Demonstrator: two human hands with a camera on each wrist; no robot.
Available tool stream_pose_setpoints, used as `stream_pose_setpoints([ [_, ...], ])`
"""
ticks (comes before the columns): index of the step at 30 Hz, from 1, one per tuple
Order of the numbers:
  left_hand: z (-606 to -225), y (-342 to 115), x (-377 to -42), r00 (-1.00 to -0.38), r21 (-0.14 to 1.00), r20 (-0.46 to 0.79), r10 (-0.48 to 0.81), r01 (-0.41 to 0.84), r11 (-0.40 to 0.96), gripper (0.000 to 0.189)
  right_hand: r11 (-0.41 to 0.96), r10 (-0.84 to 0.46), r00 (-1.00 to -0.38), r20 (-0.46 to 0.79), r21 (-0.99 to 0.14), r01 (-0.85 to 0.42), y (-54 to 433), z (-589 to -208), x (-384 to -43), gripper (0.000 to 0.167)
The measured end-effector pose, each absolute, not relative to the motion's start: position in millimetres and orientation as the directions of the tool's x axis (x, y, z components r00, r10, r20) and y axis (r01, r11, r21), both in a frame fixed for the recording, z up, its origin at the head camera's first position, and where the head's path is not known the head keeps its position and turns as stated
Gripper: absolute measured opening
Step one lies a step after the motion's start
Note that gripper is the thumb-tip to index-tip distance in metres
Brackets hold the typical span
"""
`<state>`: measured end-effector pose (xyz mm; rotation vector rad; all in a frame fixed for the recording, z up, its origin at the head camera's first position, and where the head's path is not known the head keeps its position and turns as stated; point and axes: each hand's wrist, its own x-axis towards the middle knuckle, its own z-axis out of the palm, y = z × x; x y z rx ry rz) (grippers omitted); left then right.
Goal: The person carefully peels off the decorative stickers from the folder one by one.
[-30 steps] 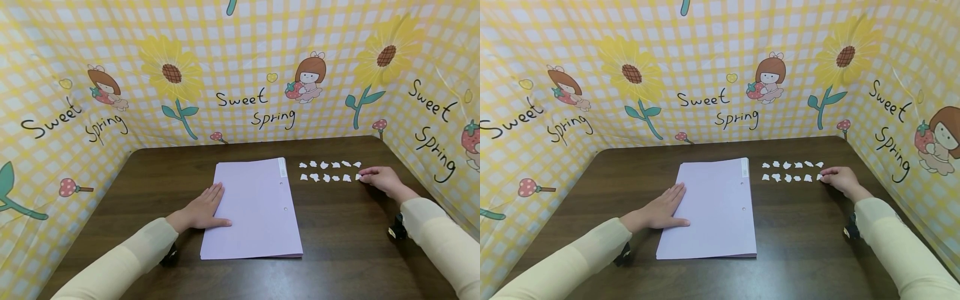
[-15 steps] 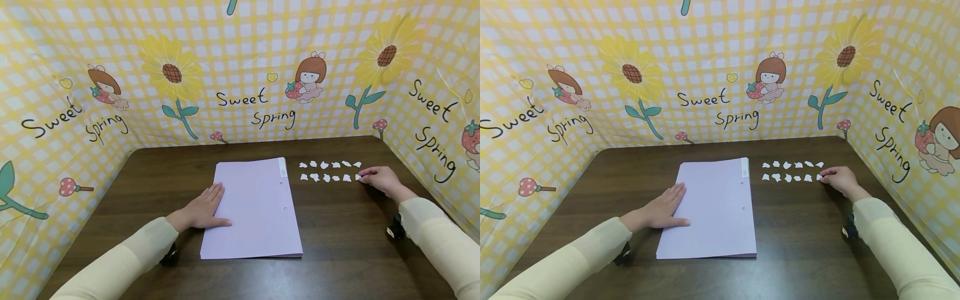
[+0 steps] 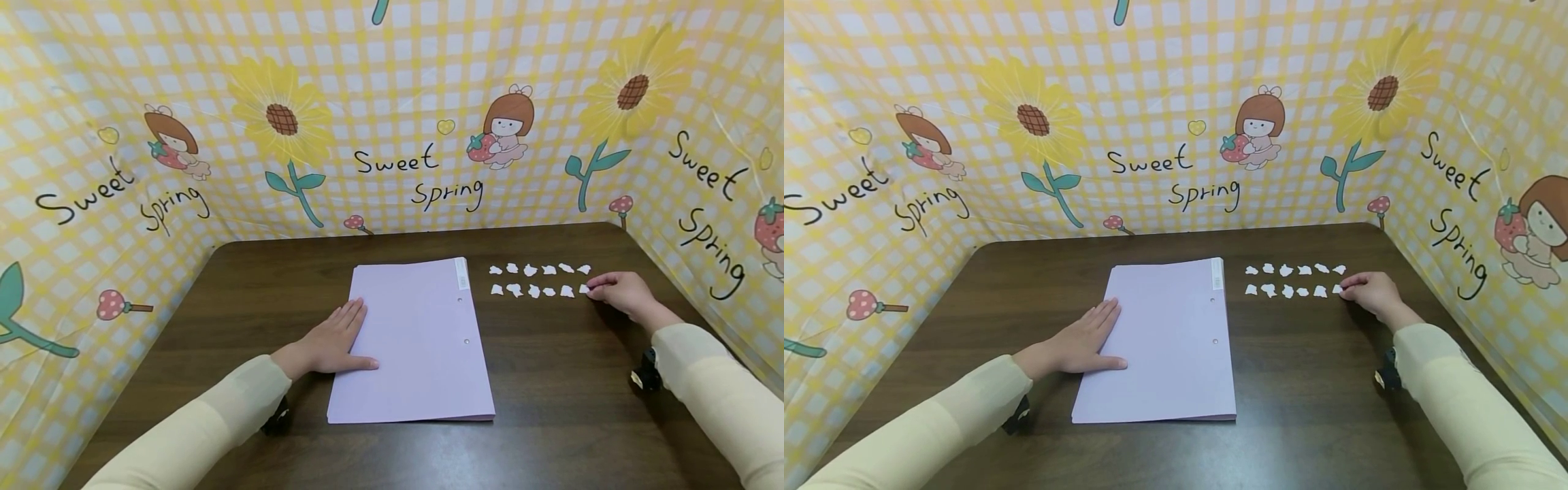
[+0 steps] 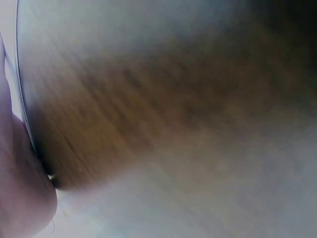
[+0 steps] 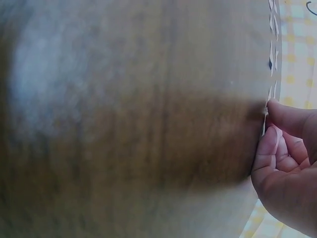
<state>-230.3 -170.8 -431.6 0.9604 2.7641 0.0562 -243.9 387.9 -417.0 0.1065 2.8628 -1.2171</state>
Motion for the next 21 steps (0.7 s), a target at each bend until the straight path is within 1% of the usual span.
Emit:
stream_pose_setpoints([
  [4, -434, -171, -232, -0.763, 0.118, -0.181, 0.62, 0.609, 0.784, 0.116, 0.662, 0.053, -0.996, -0.067, -0.744, 0.086, 389, -415, -243, 0.035],
  [9, -440, -174, -233, -0.767, 0.124, -0.169, 0.619, 0.607, 0.785, 0.117, 0.586, 0.038, -0.994, -0.105, -0.803, 0.107, 388, -411, -242, 0.041],
  [13, -443, -176, -234, -0.772, 0.132, -0.165, 0.614, 0.599, 0.79, 0.118, 0.546, 0.03, -0.994, -0.109, -0.831, 0.108, 388, -406, -243, 0.042],
  [21, -436, -175, -232, -0.755, 0.198, -0.129, 0.643, 0.615, 0.763, 0.115, 0.553, 0.045, -0.995, -0.085, -0.827, 0.096, 372, -391, -245, 0.046],
])
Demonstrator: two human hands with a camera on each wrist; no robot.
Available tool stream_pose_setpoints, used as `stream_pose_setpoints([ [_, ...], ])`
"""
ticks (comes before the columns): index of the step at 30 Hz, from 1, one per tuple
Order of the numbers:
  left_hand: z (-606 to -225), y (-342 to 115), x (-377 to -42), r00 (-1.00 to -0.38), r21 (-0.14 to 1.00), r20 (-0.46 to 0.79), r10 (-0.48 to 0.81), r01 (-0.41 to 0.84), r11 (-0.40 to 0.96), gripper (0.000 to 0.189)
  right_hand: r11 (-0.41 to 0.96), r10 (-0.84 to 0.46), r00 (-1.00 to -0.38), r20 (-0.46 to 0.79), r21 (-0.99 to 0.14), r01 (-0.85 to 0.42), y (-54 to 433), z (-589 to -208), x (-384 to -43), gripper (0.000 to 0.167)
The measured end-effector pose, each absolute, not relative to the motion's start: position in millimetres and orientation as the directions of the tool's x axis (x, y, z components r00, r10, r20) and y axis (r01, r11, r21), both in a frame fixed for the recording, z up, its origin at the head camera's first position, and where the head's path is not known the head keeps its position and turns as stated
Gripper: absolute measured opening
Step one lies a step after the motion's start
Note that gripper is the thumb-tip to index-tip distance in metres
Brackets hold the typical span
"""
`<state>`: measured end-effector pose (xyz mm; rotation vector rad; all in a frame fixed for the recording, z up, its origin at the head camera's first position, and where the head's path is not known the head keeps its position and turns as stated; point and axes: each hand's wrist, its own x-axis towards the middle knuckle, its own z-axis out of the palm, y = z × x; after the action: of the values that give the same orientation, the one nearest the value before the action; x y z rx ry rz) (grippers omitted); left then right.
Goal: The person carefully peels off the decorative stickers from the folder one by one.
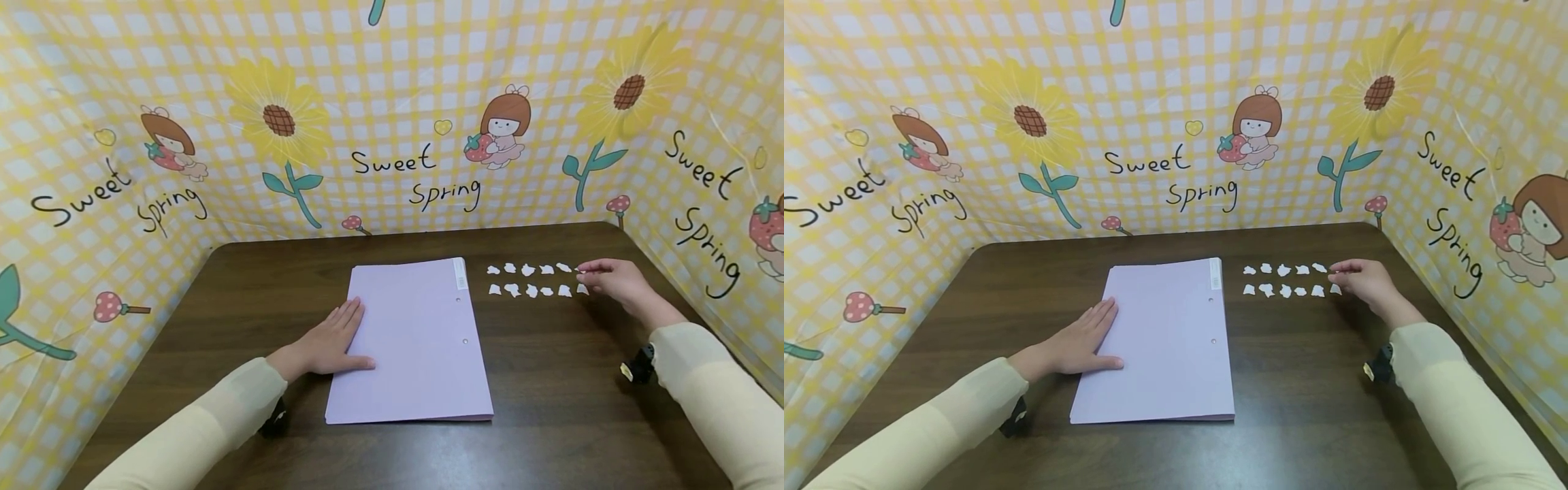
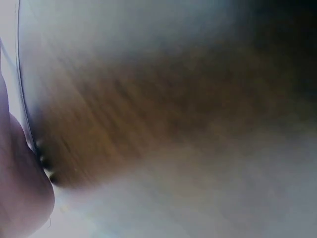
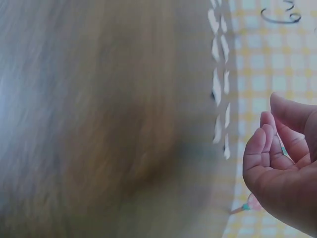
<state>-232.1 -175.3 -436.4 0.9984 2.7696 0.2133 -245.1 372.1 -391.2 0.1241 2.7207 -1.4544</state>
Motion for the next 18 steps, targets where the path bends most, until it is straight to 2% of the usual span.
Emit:
stream_pose_setpoints([
  [4, -427, -174, -234, -0.758, 0.21, -0.134, 0.638, 0.608, 0.766, 0.115, 0.556, 0.037, -0.996, -0.083, -0.826, 0.09, 360, -381, -247, 0.049],
  [12, -409, -170, -247, -0.755, 0.204, -0.004, 0.656, 0.642, 0.739, 0.107, 0.459, 0.011, -0.999, -0.053, -0.887, 0.052, 328, -364, -246, 0.051],
  [18, -393, -163, -258, -0.779, 0.223, 0.043, 0.625, 0.618, 0.754, 0.099, 0.516, -0.038, -0.999, -0.005, -0.857, -0.015, 297, -357, -246, 0.051],
])
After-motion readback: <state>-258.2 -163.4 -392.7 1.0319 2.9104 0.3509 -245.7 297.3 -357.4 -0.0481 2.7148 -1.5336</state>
